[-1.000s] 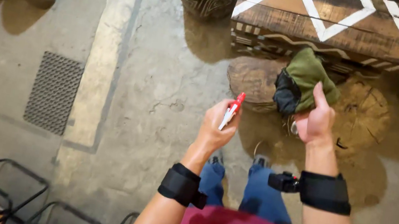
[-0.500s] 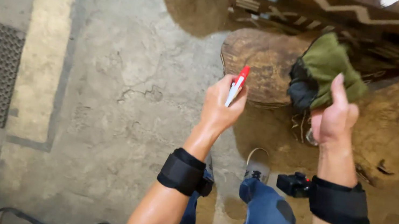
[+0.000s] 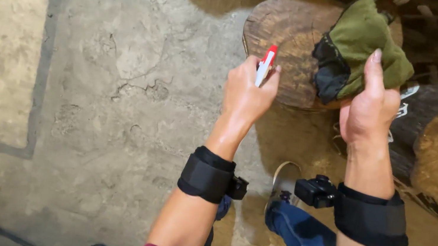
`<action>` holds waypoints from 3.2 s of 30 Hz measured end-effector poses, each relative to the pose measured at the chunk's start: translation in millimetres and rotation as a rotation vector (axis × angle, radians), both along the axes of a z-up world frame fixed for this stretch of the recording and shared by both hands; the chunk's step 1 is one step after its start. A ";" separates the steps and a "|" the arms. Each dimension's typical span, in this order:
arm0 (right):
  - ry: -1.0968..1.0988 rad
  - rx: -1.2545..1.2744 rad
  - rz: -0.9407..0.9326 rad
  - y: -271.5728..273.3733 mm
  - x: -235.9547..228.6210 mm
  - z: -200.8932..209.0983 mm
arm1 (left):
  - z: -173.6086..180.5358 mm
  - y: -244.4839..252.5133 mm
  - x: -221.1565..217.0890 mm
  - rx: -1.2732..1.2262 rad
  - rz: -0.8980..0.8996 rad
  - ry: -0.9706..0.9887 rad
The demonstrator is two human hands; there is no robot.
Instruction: The person wipes multiple wooden furniture pieces with a green cloth. They clean a round log stool, a square table with white geometric patterns, and a small wooden block, moving between items and wiping different surfaces.
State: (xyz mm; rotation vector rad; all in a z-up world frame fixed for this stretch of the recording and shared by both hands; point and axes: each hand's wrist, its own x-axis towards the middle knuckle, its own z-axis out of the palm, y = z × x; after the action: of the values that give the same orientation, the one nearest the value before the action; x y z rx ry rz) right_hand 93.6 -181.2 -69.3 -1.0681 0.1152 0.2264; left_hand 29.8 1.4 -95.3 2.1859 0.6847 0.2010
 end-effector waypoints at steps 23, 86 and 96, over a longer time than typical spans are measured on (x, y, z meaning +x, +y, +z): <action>-0.577 -1.569 0.579 104.8 61.5 -136.2 | 40.2 6.6 -50.9 -0.173 0.066 -0.276; -0.965 -1.445 0.916 55.2 5.5 -103.5 | 16.6 -21.6 -66.4 -0.193 0.011 -0.285; -0.655 -1.650 0.669 -10.5 70.6 -94.6 | 22.4 -48.2 -54.3 -0.201 -0.022 -0.239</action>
State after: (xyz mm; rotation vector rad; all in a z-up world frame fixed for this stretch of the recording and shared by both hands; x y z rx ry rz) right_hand 164.3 -191.7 -163.9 -2.7553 -0.8070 0.3680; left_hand -24.5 -46.8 -72.9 1.9375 0.5227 0.3596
